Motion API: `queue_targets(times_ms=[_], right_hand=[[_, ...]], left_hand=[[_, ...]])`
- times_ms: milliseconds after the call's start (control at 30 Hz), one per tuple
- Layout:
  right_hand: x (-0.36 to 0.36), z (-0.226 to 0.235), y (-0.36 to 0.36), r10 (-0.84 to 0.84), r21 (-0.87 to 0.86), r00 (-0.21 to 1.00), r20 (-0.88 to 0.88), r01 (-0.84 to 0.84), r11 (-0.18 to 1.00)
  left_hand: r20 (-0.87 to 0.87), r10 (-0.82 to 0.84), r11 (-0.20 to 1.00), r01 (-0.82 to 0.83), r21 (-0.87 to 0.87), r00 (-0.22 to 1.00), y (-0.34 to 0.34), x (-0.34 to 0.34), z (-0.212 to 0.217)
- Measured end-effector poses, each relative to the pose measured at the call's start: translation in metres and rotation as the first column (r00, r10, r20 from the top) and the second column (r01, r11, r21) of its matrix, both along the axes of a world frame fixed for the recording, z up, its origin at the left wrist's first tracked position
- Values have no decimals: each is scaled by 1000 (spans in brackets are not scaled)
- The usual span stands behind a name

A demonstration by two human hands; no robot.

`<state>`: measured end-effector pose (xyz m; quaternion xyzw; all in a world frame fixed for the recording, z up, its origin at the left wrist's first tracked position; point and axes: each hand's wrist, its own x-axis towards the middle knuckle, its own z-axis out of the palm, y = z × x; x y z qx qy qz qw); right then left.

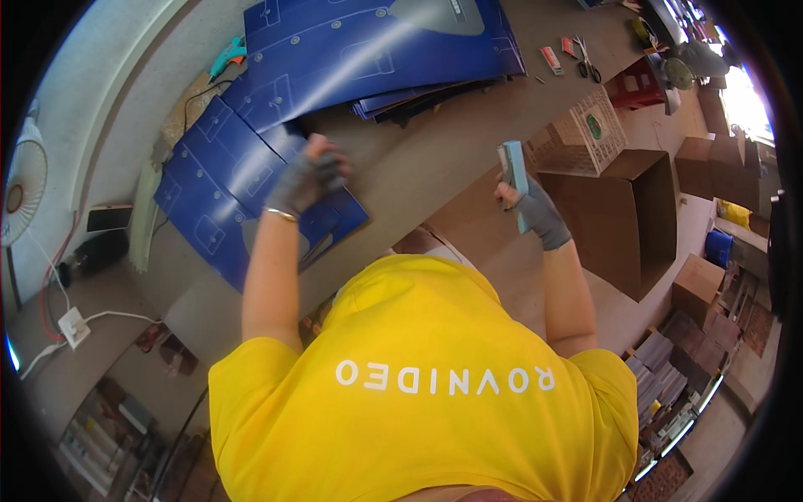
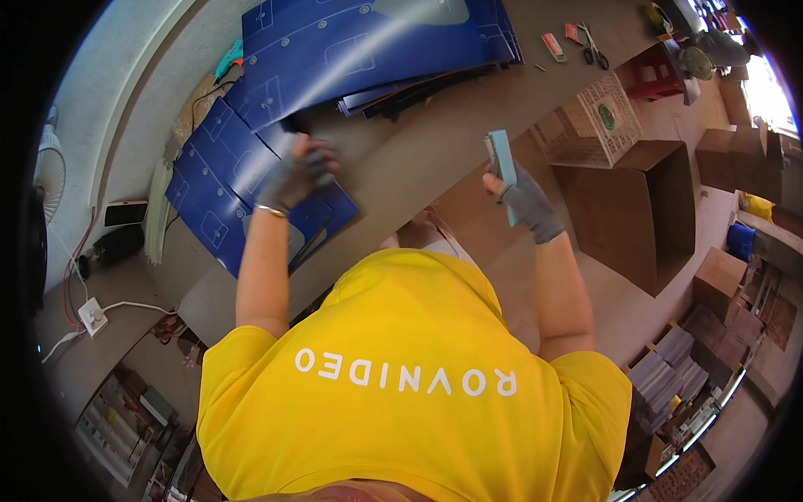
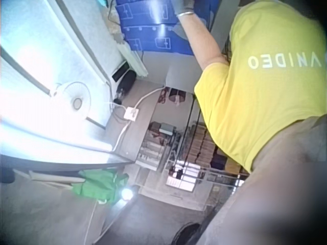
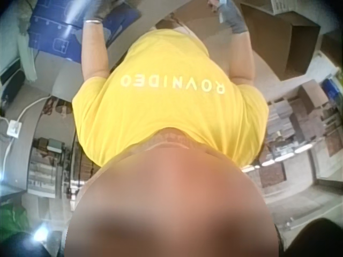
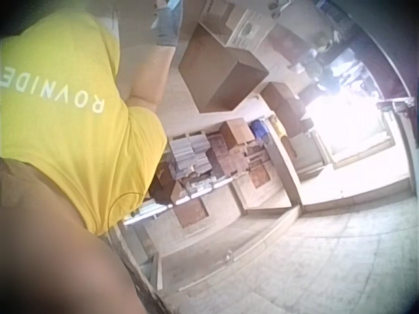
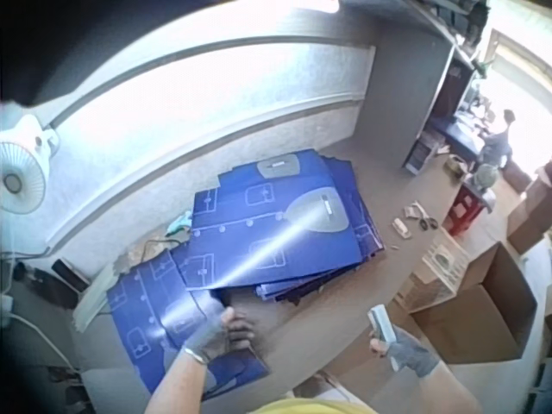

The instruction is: Stapling blue cardboard folders or packaging materials.

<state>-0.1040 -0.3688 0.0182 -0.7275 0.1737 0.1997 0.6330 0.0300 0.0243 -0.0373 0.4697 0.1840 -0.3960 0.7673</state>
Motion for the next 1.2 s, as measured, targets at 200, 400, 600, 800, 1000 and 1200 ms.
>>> queue_targets(times_ms=[200, 400, 600, 800, 1000, 1200], right_hand=[[44, 6, -27, 142, -126, 988, -64, -149, 981], [70, 20, -10, 320, -200, 943, -90, -332, 922], [66, -2, 22, 478, -12, 877, -50, -479, 878], [57, -8, 51, 461, 56, 883, -90, -458, 887], [61, 12, 79, 512, -231, 847, -140, -531, 815], [53, -5, 85, 490, -309, 843, -223, -538, 784]], left_hand=[[19, -232, 930, 228, -289, 972, -151, -1, 27], [95, 118, 985, -105, -138, 988, -192, 0, 5], [217, 106, 972, -55, -229, 970, -151, -42, -8], [492, -66, 988, 124, -87, 868, -112, -50, -7], [415, -48, 998, 60, -15, 909, -113, -62, -4], [296, -65, 988, 20, 155, 953, -108, -63, -6]])
